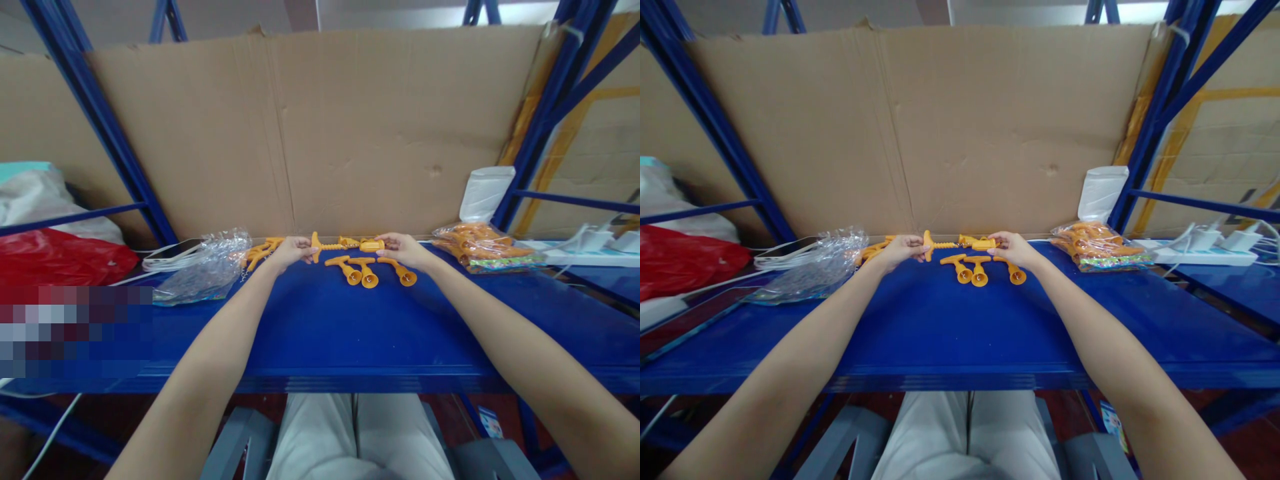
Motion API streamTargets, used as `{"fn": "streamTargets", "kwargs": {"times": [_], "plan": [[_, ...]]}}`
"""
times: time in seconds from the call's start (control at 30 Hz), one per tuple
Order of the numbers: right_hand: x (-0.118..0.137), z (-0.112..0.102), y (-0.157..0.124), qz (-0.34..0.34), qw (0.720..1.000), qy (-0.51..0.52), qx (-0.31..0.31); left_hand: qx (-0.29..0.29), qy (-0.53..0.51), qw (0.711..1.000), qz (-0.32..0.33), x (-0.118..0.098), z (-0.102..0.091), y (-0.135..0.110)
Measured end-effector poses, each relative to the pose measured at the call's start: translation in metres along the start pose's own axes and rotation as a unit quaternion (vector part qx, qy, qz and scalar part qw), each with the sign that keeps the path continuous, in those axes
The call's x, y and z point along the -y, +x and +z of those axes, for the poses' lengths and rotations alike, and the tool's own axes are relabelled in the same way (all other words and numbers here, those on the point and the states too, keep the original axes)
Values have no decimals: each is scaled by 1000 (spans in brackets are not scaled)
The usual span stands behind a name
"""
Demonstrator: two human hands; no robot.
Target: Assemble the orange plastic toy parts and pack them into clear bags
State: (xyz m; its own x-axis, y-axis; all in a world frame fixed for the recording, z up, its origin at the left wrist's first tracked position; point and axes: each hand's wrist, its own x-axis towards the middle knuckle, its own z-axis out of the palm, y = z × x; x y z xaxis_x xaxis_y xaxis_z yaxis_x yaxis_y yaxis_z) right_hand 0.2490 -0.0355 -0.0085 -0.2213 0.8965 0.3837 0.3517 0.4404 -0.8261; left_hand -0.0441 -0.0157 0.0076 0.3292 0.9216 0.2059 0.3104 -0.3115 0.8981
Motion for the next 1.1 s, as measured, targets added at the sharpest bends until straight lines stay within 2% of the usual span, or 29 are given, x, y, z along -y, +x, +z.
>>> {"fn": "streamTargets", "kwargs": {"times": [0.33, 0.9, 1.1], "plan": [[3, 6, 1, -5, 1000, 16, 16, 13, 1, 1000, 5, -6, 10, -1], [-4, -7, -1, 14, 999, 35, -1, 12, -11, 1000, 18, -6, 4, -1], [-1, -3, -1, 4, 999, 37, 6, 9, -18, 1000, 19, -9, 10, -2]]}}
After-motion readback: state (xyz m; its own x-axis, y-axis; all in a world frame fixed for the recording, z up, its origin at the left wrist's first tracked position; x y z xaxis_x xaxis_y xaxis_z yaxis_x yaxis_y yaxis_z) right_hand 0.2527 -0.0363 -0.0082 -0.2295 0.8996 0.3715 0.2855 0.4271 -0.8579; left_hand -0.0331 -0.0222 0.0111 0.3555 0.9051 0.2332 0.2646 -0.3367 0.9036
